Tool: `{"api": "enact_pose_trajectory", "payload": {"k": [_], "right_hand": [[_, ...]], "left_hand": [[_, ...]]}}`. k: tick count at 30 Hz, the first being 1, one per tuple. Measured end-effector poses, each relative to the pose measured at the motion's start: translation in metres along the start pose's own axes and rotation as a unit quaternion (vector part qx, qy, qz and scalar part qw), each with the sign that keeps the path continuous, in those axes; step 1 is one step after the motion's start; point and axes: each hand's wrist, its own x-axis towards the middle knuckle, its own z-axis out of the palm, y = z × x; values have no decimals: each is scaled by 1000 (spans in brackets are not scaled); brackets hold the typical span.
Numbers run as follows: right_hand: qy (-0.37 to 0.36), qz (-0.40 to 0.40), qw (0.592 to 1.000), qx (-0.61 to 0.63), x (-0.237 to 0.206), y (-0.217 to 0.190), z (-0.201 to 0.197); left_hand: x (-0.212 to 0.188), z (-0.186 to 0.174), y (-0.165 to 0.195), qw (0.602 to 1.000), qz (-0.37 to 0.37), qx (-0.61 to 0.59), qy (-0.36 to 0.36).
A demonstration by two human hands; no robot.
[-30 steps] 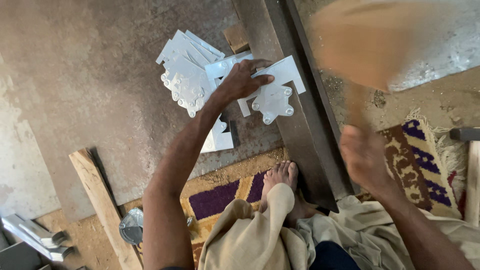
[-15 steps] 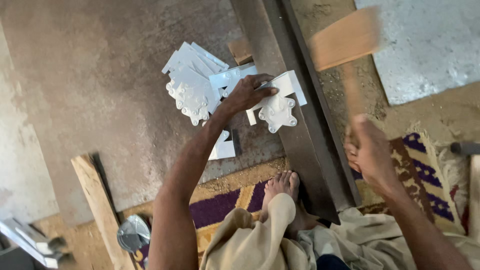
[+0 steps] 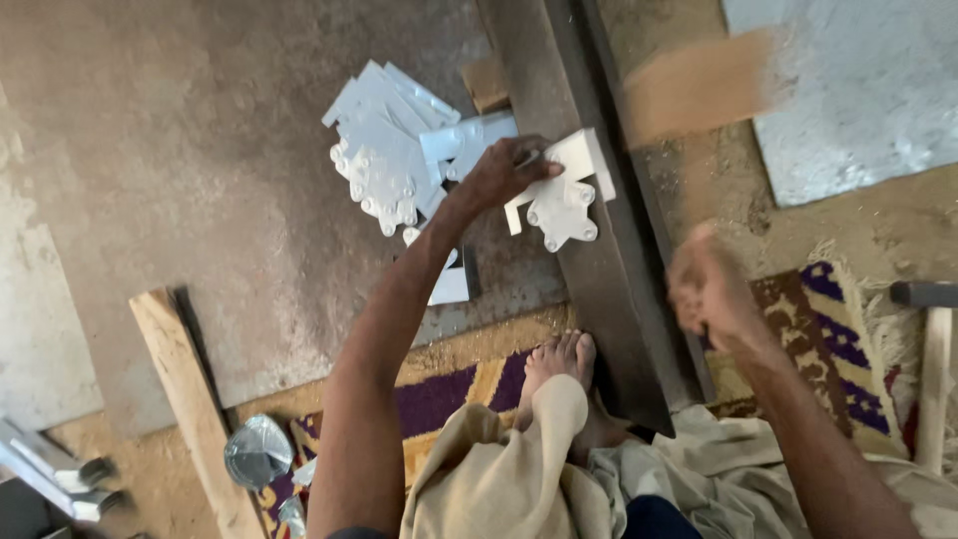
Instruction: The person uses a wooden mallet to repeatedly strike a small metal piece placed on a metal anvil. They hold the metal piece with their left hand and strike it with the mallet in their right hand, occasionally adjusting its position.
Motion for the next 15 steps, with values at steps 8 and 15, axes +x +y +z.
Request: {"api": "enact_pose_trajectory", "payload": {"k": [8, 15], "right_hand": [[45, -121, 969, -211, -34, -23, 3], [69, -215, 802, -553, -34, -4, -28]], "left_hand": [[-6, -7, 9, 1000, 23, -14, -1], [-3, -8, 8, 998, 54, 35, 14]]}}
